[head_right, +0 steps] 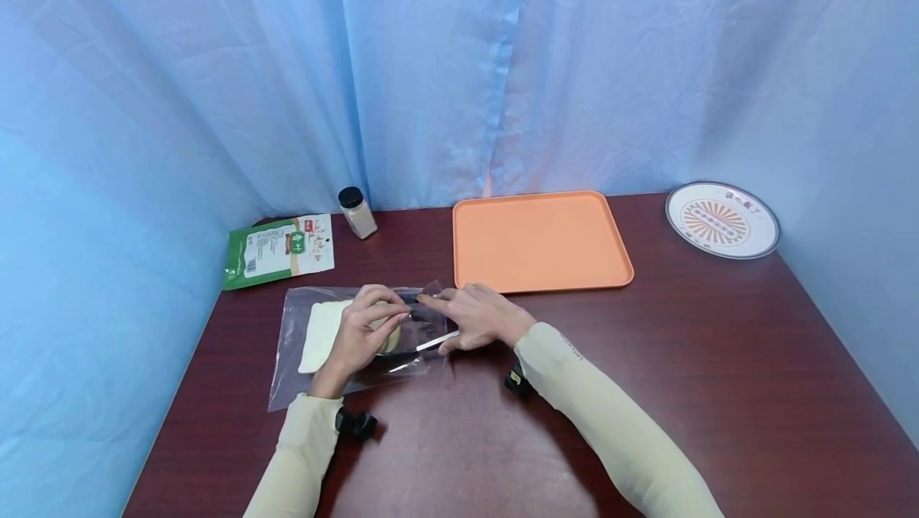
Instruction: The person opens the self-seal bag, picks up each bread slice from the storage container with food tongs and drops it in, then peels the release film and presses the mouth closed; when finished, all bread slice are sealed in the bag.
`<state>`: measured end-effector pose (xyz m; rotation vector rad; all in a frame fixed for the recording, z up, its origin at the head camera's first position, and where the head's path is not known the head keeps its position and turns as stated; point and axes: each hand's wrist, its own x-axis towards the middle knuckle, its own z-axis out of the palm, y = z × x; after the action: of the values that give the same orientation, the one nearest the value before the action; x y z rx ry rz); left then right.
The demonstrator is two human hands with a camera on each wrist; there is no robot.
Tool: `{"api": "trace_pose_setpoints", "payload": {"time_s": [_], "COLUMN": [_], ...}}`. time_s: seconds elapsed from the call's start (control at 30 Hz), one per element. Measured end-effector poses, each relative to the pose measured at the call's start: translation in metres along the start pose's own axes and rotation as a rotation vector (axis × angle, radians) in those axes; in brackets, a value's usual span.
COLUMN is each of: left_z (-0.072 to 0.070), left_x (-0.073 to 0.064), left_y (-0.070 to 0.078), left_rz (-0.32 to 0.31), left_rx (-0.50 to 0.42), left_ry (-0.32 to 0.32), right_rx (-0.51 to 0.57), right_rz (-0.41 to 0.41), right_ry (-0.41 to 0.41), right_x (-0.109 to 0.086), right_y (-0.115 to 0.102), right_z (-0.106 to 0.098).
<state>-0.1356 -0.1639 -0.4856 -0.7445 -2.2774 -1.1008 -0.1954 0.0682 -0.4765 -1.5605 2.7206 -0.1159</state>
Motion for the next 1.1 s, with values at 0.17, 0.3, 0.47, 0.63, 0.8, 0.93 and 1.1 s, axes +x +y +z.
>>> {"api": "trace_pose_setpoints", "payload": {"time_s": [0.17,0.3,0.47,0.63,0.8,0.93,1.1], "left_z": [0.0,0.0,0.0,-0.001,-0.001,0.0,0.0], "left_x": [0.0,0.0,0.001,0.001,0.001,0.0,0.0], "left_y": [-0.001,-0.001,0.0,0.001,0.001,0.001,0.0], "left_rz": [0.002,0.004,-0.011,-0.023,-0.011,0.002,0.013], "left_rx": [0.004,0.005,0.007,0.016,0.024,0.026,0.018], "left_ry": [-0.007,0.0,-0.008,-0.021,-0.009,0.004,0.007], "right_rx": [-0.016,-0.013,0.001,-0.005,-0.005,-0.005,-0.016], "right_rz": [0.013,0.026,0.053,0.077,0.083,0.092,0.11], "right_ry": [0.004,0.002,0.013,0.026,0.049,0.082,0.116], "right_x": [-0.002,-0.004,-0.01,-0.017,-0.029,-0.041,-0.06], "right_y": [0.002,0.003,0.006,0.009,0.012,0.016,0.02], "right_z": [0.0,0.001,0.001,0.0,-0.002,-0.004,-0.005]}}
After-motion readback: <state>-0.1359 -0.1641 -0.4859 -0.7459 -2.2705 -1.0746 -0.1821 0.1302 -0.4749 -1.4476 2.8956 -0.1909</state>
